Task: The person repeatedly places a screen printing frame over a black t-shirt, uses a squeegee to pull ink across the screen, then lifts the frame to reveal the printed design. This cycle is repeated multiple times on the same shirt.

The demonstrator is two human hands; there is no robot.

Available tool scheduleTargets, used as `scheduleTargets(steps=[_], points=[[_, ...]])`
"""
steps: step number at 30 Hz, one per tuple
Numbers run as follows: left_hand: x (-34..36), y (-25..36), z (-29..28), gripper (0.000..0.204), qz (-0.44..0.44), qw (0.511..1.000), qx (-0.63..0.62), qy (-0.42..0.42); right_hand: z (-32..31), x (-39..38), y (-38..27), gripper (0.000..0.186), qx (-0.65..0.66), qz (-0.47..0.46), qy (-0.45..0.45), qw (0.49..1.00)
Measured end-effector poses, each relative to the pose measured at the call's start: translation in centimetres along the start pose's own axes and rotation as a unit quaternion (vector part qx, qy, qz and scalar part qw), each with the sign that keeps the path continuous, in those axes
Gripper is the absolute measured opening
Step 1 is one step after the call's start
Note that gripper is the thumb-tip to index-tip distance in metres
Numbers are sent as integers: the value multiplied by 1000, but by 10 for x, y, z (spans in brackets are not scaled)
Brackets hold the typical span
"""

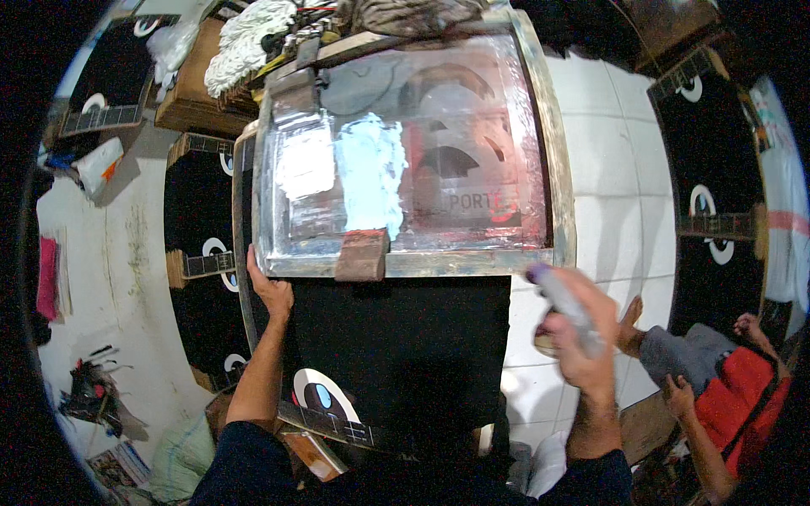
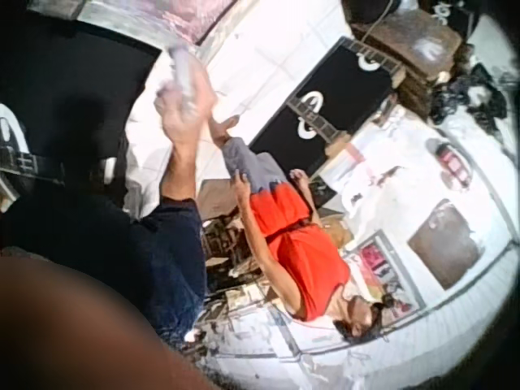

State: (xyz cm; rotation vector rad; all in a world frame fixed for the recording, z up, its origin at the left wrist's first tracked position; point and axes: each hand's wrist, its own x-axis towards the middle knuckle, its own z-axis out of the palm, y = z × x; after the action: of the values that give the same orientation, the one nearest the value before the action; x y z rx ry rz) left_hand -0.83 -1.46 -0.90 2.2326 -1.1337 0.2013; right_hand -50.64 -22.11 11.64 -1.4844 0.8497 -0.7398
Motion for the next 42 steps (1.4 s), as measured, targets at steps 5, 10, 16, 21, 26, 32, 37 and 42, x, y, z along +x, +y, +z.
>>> scheduleTargets(steps=[5,10,16,21,26,32,37,42], points=[[1,4,-2,82,18,1000,4,13,90,48,-43,25,-135,25,26,990],[0,4,-2,85,-23,999,-29,1,123,69,-48,25,-254,16,21,967],[1,4,-1,87,-38,999,-32,-5,138,77,-48,26,-225,-65,63,970],[1,6,-3,88,-45,999,-18,-12,163,95,-62,27,-152,-117,35,981],[2,6,-2,87,-30,999,-10,-9,174,106,-83,27,-200,-77,-32,976],[1,7,-2,84,-40,999,-26,-4,188,111,-87,25,-154,-118,-16,981],[2,9,-2,82,-34,999,-20,2,163,86,-76,19,-181,-76,-73,978],[2,6,1,81,-6,1000,-13,17,67,22,-51,50,-11,88,-158,983]])
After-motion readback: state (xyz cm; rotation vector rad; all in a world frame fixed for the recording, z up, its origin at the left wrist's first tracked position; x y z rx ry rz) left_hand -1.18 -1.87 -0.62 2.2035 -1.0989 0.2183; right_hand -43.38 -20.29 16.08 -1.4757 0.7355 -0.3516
